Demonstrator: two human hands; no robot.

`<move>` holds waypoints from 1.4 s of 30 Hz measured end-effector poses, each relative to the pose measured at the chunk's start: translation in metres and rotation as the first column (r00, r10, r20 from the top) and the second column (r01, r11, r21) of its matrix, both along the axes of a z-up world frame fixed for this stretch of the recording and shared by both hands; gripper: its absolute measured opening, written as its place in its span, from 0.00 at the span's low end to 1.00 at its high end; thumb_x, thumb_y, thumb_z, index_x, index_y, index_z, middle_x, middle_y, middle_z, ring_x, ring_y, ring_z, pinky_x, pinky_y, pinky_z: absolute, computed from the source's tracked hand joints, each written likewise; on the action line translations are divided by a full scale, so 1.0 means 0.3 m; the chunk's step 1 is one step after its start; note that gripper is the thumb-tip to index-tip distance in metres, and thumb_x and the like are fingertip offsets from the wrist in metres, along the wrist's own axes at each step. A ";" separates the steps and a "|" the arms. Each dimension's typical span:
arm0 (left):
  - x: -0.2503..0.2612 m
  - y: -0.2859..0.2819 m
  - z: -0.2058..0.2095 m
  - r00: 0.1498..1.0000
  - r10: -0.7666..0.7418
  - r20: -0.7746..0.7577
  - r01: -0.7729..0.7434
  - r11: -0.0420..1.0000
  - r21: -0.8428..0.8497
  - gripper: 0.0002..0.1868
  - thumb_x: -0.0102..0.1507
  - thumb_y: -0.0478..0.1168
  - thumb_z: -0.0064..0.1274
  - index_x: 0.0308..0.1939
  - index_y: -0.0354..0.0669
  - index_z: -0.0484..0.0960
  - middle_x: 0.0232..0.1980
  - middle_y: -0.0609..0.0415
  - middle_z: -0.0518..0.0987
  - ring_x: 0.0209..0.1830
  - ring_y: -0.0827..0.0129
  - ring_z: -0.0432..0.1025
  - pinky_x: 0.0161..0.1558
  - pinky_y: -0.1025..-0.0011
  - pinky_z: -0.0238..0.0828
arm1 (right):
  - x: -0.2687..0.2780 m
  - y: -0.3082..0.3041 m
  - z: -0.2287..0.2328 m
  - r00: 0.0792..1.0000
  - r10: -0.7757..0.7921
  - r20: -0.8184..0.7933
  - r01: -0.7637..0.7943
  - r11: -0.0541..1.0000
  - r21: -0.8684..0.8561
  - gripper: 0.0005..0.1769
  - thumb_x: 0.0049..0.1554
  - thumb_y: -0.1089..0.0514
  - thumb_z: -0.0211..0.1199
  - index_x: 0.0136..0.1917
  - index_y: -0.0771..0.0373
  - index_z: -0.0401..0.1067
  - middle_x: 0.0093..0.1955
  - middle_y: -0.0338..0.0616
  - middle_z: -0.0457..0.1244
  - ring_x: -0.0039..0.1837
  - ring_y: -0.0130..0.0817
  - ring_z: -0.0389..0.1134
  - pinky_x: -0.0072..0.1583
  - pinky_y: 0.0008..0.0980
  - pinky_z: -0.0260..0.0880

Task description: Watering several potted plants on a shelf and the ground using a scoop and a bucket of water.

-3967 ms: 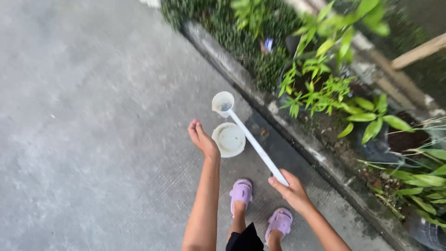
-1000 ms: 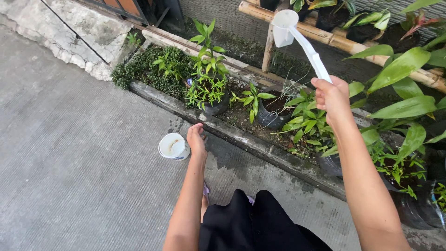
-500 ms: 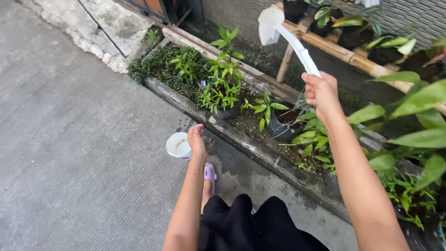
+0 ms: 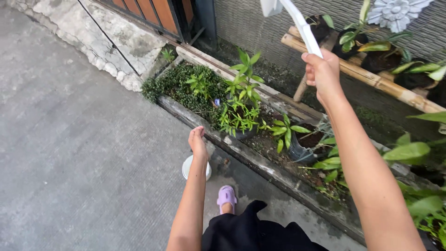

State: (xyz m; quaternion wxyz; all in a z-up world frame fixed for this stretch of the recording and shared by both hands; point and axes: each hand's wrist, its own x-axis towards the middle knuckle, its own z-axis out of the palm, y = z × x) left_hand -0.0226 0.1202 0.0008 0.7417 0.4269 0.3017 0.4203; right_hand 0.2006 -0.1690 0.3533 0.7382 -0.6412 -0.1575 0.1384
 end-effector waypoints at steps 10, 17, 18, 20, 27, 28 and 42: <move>0.041 0.266 -0.040 1.000 -0.002 -0.016 0.001 1.000 -0.024 0.08 0.68 0.40 0.49 0.43 0.42 0.82 0.45 0.56 0.82 0.47 0.70 0.72 0.55 0.70 0.67 | 0.091 0.277 -0.049 0.999 -0.034 0.022 0.034 0.999 -0.009 0.07 0.59 0.61 0.61 0.41 0.60 0.65 0.30 0.30 0.53 0.27 0.17 0.47 0.29 0.24 0.43; 0.014 0.349 -0.045 0.992 -0.012 -0.124 0.006 0.999 -0.049 0.09 0.68 0.43 0.48 0.43 0.48 0.83 0.46 0.60 0.83 0.48 0.72 0.73 0.53 0.71 0.63 | 0.123 0.433 -0.102 0.999 -0.001 -0.053 0.002 1.000 0.022 0.07 0.58 0.62 0.61 0.42 0.59 0.63 0.30 0.29 0.52 0.26 0.16 0.46 0.28 0.23 0.42; 0.015 0.362 -0.061 0.996 -0.011 -0.093 0.009 1.000 -0.025 0.09 0.68 0.44 0.48 0.43 0.48 0.84 0.46 0.60 0.84 0.48 0.72 0.73 0.54 0.71 0.64 | 0.132 0.447 -0.109 0.999 0.011 -0.048 -0.009 0.999 0.036 0.07 0.59 0.62 0.61 0.42 0.59 0.63 0.30 0.29 0.52 0.26 0.16 0.46 0.28 0.23 0.42; 0.010 0.362 -0.053 0.992 -0.008 -0.123 0.002 0.999 -0.050 0.09 0.68 0.44 0.48 0.43 0.48 0.83 0.46 0.60 0.83 0.48 0.73 0.73 0.53 0.71 0.63 | 0.149 0.469 -0.114 0.999 0.008 -0.051 -0.007 0.999 0.032 0.08 0.59 0.61 0.62 0.42 0.59 0.63 0.30 0.29 0.52 0.26 0.16 0.46 0.28 0.24 0.42; 0.048 0.383 -0.081 1.000 0.010 -0.008 -0.011 0.999 -0.038 0.08 0.68 0.41 0.49 0.42 0.45 0.83 0.45 0.58 0.83 0.48 0.70 0.74 0.55 0.70 0.68 | 0.217 0.508 -0.083 1.000 -0.010 0.004 0.010 1.000 -0.028 0.08 0.58 0.60 0.62 0.40 0.58 0.63 0.30 0.29 0.53 0.26 0.16 0.47 0.29 0.24 0.42; 0.051 0.383 -0.075 1.000 0.013 -0.008 -0.013 0.999 -0.039 0.08 0.68 0.41 0.49 0.42 0.45 0.83 0.45 0.58 0.83 0.48 0.70 0.74 0.55 0.70 0.68 | 0.221 0.513 -0.079 1.000 -0.008 0.004 0.008 1.000 -0.030 0.08 0.58 0.60 0.62 0.40 0.58 0.63 0.30 0.29 0.53 0.26 0.16 0.47 0.29 0.24 0.42; 0.083 0.380 -0.063 0.990 0.018 -0.139 -0.030 0.996 -0.081 0.08 0.67 0.43 0.49 0.42 0.51 0.84 0.45 0.63 0.83 0.45 0.74 0.73 0.47 0.72 0.59 | 0.270 0.571 -0.082 0.999 -0.016 0.032 0.017 0.999 -0.037 0.08 0.58 0.61 0.61 0.41 0.59 0.63 0.30 0.29 0.53 0.27 0.16 0.47 0.29 0.24 0.44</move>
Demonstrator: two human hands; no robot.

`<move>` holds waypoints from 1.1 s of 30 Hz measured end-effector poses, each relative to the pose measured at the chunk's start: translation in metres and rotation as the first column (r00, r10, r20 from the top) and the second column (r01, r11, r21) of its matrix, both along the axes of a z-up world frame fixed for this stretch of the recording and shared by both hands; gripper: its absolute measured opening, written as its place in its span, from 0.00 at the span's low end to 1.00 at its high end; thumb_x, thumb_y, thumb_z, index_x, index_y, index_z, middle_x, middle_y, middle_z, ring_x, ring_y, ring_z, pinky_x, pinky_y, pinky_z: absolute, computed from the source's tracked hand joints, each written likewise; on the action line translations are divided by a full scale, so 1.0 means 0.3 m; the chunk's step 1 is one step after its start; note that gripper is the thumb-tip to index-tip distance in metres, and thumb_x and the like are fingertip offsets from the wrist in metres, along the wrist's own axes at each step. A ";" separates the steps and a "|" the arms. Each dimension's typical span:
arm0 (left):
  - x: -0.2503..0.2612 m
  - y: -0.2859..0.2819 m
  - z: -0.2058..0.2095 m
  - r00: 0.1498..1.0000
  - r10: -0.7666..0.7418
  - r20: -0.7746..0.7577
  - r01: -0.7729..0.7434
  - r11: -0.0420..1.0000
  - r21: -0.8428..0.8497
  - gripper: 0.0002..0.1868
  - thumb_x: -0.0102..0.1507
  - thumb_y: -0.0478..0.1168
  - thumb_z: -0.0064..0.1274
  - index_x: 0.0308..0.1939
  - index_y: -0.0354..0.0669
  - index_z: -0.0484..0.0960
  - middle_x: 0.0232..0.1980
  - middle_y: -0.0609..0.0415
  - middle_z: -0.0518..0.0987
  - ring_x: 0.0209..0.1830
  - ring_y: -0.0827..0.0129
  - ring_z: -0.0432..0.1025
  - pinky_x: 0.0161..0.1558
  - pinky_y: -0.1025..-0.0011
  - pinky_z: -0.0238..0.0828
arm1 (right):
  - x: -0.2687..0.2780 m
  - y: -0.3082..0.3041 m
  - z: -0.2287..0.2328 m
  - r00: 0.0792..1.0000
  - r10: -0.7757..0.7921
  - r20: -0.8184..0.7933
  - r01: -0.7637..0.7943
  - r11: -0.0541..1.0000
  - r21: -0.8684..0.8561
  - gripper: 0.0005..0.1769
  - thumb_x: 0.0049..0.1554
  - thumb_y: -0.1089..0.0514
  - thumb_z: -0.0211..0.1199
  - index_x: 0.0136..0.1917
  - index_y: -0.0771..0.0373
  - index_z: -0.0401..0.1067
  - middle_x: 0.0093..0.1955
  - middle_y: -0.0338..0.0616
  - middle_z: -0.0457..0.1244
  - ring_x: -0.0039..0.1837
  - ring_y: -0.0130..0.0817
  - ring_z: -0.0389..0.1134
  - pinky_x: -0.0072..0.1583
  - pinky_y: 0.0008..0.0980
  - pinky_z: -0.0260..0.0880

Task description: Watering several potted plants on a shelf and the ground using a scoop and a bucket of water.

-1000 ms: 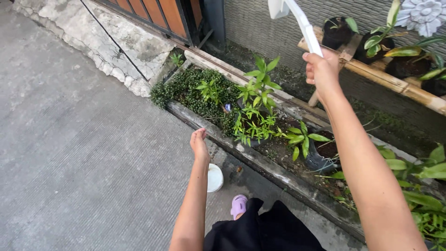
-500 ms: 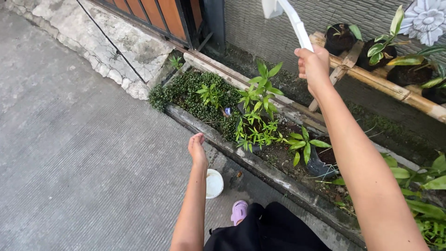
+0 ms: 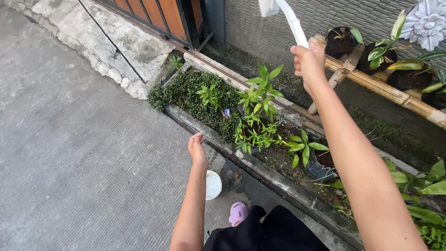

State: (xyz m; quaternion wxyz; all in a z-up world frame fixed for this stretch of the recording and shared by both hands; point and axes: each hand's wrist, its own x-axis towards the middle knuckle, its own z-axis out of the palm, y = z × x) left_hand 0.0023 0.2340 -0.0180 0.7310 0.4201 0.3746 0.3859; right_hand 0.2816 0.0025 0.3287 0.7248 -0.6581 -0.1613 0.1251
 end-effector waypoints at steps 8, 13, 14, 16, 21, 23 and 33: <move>-0.004 -0.009 0.039 0.998 -0.015 -0.063 0.014 1.000 -0.026 0.08 0.67 0.45 0.49 0.42 0.53 0.84 0.46 0.64 0.83 0.46 0.75 0.72 0.47 0.70 0.57 | -0.017 0.008 -0.003 1.000 0.007 -0.008 -0.007 1.000 -0.009 0.07 0.58 0.60 0.61 0.41 0.58 0.63 0.30 0.28 0.53 0.27 0.16 0.48 0.29 0.24 0.45; -0.013 -0.010 0.052 0.994 -0.021 -0.107 0.018 1.000 -0.024 0.09 0.67 0.45 0.47 0.42 0.53 0.83 0.47 0.65 0.83 0.47 0.75 0.73 0.47 0.70 0.57 | -0.006 0.004 -0.014 1.000 -0.009 0.010 0.009 0.999 -0.033 0.06 0.58 0.60 0.61 0.41 0.59 0.65 0.30 0.29 0.54 0.27 0.16 0.48 0.29 0.24 0.46; -0.014 -0.008 0.043 0.995 -0.022 -0.096 0.021 1.000 -0.015 0.09 0.67 0.45 0.47 0.42 0.53 0.83 0.47 0.64 0.84 0.47 0.75 0.73 0.46 0.70 0.57 | -0.005 0.002 -0.017 1.000 -0.009 0.011 0.010 0.999 -0.030 0.06 0.58 0.60 0.61 0.41 0.59 0.65 0.30 0.29 0.54 0.27 0.16 0.48 0.29 0.24 0.46; -0.014 -0.007 0.032 0.996 -0.024 -0.085 0.024 1.000 -0.007 0.09 0.67 0.45 0.47 0.42 0.52 0.83 0.47 0.63 0.84 0.47 0.74 0.73 0.46 0.69 0.57 | -0.008 -0.004 -0.016 1.000 -0.010 0.013 0.010 1.000 -0.029 0.06 0.58 0.60 0.61 0.41 0.59 0.65 0.30 0.29 0.54 0.27 0.16 0.48 0.29 0.24 0.46; 0.003 -0.009 0.010 1.000 -0.011 0.010 0.011 1.000 -0.017 0.09 0.68 0.41 0.48 0.43 0.46 0.84 0.47 0.58 0.83 0.48 0.72 0.72 0.54 0.71 0.65 | -0.022 -0.038 -0.012 0.999 -0.034 0.010 0.034 0.999 -0.027 0.06 0.58 0.61 0.60 0.41 0.59 0.65 0.30 0.28 0.53 0.27 0.16 0.47 0.29 0.24 0.45; 0.019 -0.006 0.000 0.999 -0.006 0.037 0.006 1.000 -0.006 0.08 0.68 0.40 0.49 0.43 0.45 0.83 0.46 0.57 0.83 0.48 0.72 0.73 0.55 0.71 0.67 | -0.035 -0.059 -0.003 0.999 -0.035 0.008 0.035 0.999 -0.024 0.05 0.58 0.62 0.60 0.41 0.59 0.66 0.30 0.28 0.53 0.27 0.16 0.47 0.29 0.24 0.44; 0.041 -0.042 0.003 0.996 -0.033 0.082 0.036 0.999 -0.030 0.08 0.68 0.38 0.48 0.42 0.42 0.82 0.45 0.56 0.82 0.47 0.70 0.72 0.55 0.70 0.67 | -0.074 -0.194 -0.039 0.986 -0.165 -0.029 0.159 0.976 -0.148 0.03 0.58 0.62 0.60 0.43 0.61 0.67 0.29 0.29 0.54 0.26 0.17 0.49 0.28 0.25 0.44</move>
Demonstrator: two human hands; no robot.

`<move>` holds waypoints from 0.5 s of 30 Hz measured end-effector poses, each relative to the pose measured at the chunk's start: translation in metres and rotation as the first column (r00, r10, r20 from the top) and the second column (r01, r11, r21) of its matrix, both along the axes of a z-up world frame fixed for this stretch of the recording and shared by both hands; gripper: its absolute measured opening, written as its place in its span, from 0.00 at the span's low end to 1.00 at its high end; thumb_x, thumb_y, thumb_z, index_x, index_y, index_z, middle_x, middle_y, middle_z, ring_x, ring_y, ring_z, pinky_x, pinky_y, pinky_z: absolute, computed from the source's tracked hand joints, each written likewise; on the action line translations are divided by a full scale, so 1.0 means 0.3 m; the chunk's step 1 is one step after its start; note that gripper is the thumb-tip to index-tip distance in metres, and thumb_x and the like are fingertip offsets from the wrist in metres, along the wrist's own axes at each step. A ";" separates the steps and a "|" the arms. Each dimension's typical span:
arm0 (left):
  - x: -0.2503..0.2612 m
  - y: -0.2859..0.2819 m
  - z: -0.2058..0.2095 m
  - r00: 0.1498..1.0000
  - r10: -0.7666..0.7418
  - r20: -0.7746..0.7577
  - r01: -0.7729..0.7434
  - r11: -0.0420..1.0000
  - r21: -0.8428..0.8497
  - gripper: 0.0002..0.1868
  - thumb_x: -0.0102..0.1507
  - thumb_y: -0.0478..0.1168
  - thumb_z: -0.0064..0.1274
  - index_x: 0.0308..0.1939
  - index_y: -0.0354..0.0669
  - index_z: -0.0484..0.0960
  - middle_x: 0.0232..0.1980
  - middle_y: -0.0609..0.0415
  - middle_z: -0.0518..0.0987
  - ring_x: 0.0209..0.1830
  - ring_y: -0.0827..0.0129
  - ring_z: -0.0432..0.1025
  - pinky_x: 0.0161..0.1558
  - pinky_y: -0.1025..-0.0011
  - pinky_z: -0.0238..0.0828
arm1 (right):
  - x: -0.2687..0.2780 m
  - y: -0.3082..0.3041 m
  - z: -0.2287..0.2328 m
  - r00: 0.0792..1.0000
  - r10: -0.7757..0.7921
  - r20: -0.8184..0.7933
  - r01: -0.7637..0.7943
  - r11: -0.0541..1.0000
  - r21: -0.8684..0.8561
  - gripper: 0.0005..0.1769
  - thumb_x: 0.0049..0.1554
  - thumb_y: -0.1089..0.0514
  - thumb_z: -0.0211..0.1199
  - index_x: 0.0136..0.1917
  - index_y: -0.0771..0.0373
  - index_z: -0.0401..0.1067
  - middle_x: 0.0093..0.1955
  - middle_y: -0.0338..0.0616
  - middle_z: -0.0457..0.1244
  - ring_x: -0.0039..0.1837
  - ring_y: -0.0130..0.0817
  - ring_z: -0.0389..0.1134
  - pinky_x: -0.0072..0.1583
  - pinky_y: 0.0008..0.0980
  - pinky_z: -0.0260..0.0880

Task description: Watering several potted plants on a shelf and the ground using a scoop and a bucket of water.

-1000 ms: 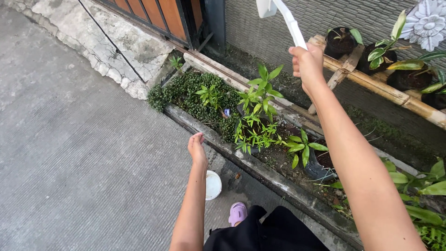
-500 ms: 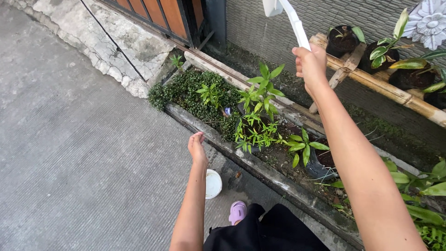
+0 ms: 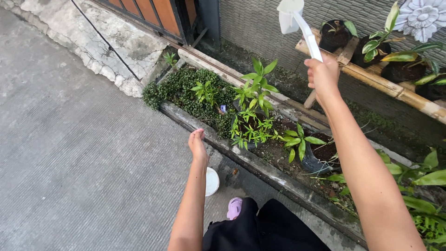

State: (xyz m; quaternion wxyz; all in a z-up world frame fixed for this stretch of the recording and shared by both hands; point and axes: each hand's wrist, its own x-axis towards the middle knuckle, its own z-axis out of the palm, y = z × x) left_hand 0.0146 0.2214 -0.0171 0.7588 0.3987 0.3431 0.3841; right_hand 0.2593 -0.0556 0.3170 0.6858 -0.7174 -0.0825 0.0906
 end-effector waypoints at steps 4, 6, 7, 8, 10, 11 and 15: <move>0.000 -0.007 -0.010 1.000 -0.001 -0.001 0.001 1.000 0.029 0.08 0.68 0.38 0.48 0.42 0.41 0.82 0.46 0.55 0.82 0.48 0.70 0.72 0.55 0.70 0.67 | 0.000 -0.016 -0.035 0.999 -0.033 -0.007 0.032 0.998 -0.048 0.04 0.58 0.61 0.61 0.43 0.62 0.67 0.30 0.29 0.55 0.26 0.17 0.50 0.28 0.24 0.46; -0.006 -0.011 -0.007 1.000 0.009 -0.009 -0.009 1.000 0.011 0.08 0.67 0.38 0.48 0.42 0.41 0.82 0.46 0.55 0.82 0.48 0.70 0.72 0.55 0.71 0.67 | -0.009 -0.014 -0.040 1.000 -0.015 -0.011 0.014 0.999 -0.052 0.04 0.58 0.61 0.61 0.43 0.62 0.67 0.30 0.29 0.55 0.26 0.17 0.50 0.28 0.24 0.47; -0.010 -0.010 -0.007 1.000 0.012 -0.010 -0.011 1.000 0.010 0.08 0.67 0.38 0.48 0.42 0.41 0.82 0.46 0.55 0.82 0.48 0.70 0.72 0.55 0.71 0.67 | -0.011 -0.007 -0.043 1.000 -0.013 -0.013 0.012 0.999 -0.053 0.04 0.58 0.61 0.61 0.43 0.62 0.67 0.30 0.29 0.55 0.26 0.17 0.50 0.28 0.24 0.47; -0.014 -0.010 -0.008 1.000 0.011 -0.012 -0.011 1.000 0.012 0.08 0.68 0.38 0.48 0.43 0.42 0.82 0.45 0.55 0.81 0.47 0.70 0.71 0.54 0.71 0.67 | -0.014 0.000 -0.046 0.999 0.025 -0.026 -0.025 1.000 -0.018 0.05 0.57 0.61 0.61 0.43 0.61 0.66 0.30 0.28 0.54 0.26 0.16 0.49 0.28 0.23 0.46; -0.023 -0.004 -0.020 1.000 0.015 -0.015 -0.014 1.000 0.013 0.08 0.68 0.39 0.48 0.43 0.42 0.82 0.45 0.56 0.81 0.46 0.70 0.71 0.53 0.71 0.67 | -0.029 0.016 -0.050 0.997 0.066 -0.040 -0.066 0.998 0.016 0.05 0.57 0.62 0.61 0.43 0.61 0.65 0.29 0.28 0.53 0.26 0.16 0.48 0.28 0.23 0.45; -0.028 0.002 -0.031 1.000 0.024 -0.011 -0.024 0.999 0.023 0.08 0.68 0.38 0.48 0.43 0.42 0.82 0.44 0.56 0.81 0.45 0.70 0.71 0.52 0.71 0.67 | -0.041 0.027 -0.049 0.992 0.107 -0.062 -0.104 0.993 0.055 0.05 0.57 0.62 0.61 0.43 0.61 0.65 0.29 0.28 0.52 0.26 0.16 0.47 0.28 0.23 0.43; -0.047 0.014 -0.029 0.999 0.037 -0.031 -0.036 0.999 0.018 0.08 0.68 0.39 0.49 0.42 0.41 0.82 0.43 0.56 0.82 0.44 0.71 0.72 0.52 0.71 0.68 | -0.083 0.071 -0.033 0.968 0.214 -0.128 -0.199 0.972 0.127 0.06 0.57 0.62 0.60 0.43 0.61 0.64 0.29 0.26 0.50 0.26 0.15 0.45 0.27 0.22 0.40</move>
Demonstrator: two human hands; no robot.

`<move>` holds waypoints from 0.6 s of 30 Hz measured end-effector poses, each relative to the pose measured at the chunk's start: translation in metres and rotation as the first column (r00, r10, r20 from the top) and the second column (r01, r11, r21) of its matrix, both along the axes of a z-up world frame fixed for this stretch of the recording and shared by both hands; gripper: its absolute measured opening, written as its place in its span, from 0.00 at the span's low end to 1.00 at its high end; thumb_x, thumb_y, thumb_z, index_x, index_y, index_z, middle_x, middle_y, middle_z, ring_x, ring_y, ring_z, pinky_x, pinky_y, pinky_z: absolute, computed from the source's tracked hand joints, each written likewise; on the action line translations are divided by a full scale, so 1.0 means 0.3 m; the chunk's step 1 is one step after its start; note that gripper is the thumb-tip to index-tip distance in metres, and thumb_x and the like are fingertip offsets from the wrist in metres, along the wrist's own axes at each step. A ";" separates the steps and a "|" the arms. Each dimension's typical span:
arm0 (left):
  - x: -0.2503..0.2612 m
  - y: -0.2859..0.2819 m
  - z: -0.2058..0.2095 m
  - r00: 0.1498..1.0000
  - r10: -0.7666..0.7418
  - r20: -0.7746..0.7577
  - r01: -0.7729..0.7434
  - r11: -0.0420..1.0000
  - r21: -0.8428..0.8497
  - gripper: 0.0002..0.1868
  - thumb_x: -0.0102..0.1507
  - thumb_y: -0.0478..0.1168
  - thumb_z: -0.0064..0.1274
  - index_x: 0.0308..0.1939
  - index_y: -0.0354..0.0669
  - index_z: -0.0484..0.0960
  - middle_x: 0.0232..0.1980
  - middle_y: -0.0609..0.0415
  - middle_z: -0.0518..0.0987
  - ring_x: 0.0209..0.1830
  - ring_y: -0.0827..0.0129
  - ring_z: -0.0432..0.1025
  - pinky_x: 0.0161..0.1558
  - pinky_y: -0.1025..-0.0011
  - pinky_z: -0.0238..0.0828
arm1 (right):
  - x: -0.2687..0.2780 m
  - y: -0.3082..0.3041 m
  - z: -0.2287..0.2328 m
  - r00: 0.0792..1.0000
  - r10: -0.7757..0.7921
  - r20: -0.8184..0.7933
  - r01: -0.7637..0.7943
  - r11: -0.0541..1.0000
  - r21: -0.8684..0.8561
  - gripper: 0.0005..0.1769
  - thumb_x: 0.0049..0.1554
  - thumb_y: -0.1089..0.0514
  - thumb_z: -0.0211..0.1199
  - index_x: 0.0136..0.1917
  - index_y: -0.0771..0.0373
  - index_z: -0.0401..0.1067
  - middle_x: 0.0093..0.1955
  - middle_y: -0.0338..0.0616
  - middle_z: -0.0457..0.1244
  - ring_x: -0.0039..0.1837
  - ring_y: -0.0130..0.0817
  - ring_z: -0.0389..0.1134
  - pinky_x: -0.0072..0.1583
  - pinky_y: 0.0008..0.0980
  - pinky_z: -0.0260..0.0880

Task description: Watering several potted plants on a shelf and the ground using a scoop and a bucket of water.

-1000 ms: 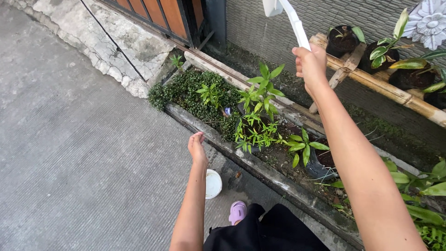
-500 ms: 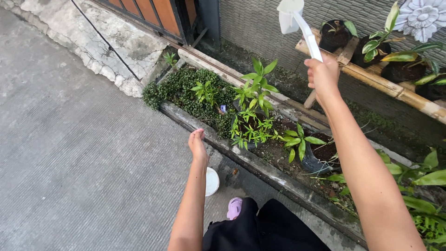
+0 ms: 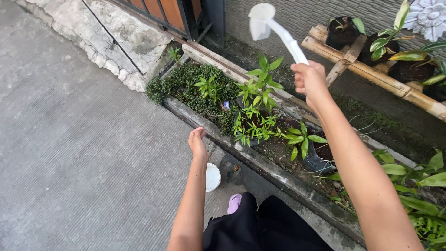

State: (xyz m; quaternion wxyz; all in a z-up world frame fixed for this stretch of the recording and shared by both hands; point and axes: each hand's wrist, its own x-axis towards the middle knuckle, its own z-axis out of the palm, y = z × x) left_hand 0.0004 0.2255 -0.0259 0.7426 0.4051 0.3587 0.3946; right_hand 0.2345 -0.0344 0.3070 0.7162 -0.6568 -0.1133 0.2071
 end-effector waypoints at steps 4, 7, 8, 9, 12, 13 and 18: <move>-0.018 0.013 -0.007 0.999 0.023 0.027 -0.022 1.000 -0.010 0.08 0.68 0.39 0.48 0.42 0.42 0.83 0.44 0.57 0.82 0.45 0.72 0.72 0.53 0.73 0.68 | -0.033 0.022 0.001 0.997 0.058 -0.043 -0.057 0.998 0.005 0.07 0.58 0.62 0.60 0.43 0.60 0.63 0.29 0.26 0.51 0.26 0.14 0.44 0.28 0.22 0.39; -0.038 0.024 -0.011 0.999 0.029 0.031 -0.030 0.999 0.027 0.08 0.68 0.39 0.48 0.42 0.42 0.83 0.43 0.57 0.82 0.45 0.71 0.72 0.53 0.71 0.69 | -0.046 0.035 -0.005 0.995 0.088 -0.057 -0.089 0.996 -0.018 0.08 0.58 0.61 0.60 0.42 0.58 0.62 0.28 0.26 0.50 0.26 0.14 0.44 0.28 0.22 0.39; -0.043 0.025 -0.011 0.999 0.033 0.001 -0.033 0.999 0.007 0.08 0.68 0.39 0.48 0.42 0.43 0.83 0.43 0.57 0.82 0.45 0.71 0.72 0.52 0.71 0.68 | -0.045 0.037 -0.010 0.995 0.089 -0.051 -0.091 0.995 -0.040 0.08 0.58 0.61 0.60 0.42 0.58 0.62 0.28 0.26 0.50 0.26 0.15 0.44 0.28 0.22 0.40; -0.047 0.026 -0.011 0.999 0.037 -0.030 -0.038 0.999 -0.012 0.08 0.68 0.39 0.48 0.42 0.43 0.82 0.43 0.57 0.82 0.45 0.71 0.71 0.52 0.71 0.67 | -0.045 0.039 -0.015 0.995 0.091 -0.046 -0.093 0.994 -0.062 0.08 0.58 0.61 0.60 0.42 0.58 0.62 0.28 0.26 0.50 0.26 0.15 0.44 0.28 0.22 0.40; -0.061 0.016 0.012 0.998 0.044 -0.040 -0.047 0.996 -0.075 0.08 0.67 0.39 0.47 0.41 0.44 0.82 0.44 0.58 0.82 0.46 0.71 0.72 0.51 0.70 0.65 | -0.055 0.040 -0.013 0.997 0.080 -0.012 -0.081 0.990 -0.116 0.05 0.58 0.61 0.60 0.43 0.60 0.64 0.28 0.27 0.50 0.26 0.16 0.44 0.29 0.23 0.41; -0.058 0.019 -0.003 0.998 0.048 -0.041 -0.051 0.996 -0.076 0.08 0.67 0.39 0.47 0.41 0.44 0.82 0.44 0.58 0.82 0.46 0.71 0.72 0.51 0.70 0.65 | -0.047 0.035 -0.024 0.996 0.084 -0.013 -0.085 0.990 -0.116 0.05 0.58 0.61 0.60 0.43 0.60 0.64 0.28 0.27 0.50 0.26 0.16 0.44 0.29 0.23 0.41; -0.059 0.009 -0.027 0.998 0.056 -0.028 -0.055 0.998 0.015 0.07 0.67 0.38 0.50 0.40 0.43 0.83 0.44 0.57 0.82 0.47 0.71 0.72 0.55 0.70 0.68 | -0.051 0.012 -0.032 0.997 0.063 0.048 -0.054 0.982 -0.180 0.06 0.58 0.61 0.60 0.45 0.64 0.64 0.29 0.28 0.52 0.27 0.16 0.46 0.29 0.23 0.43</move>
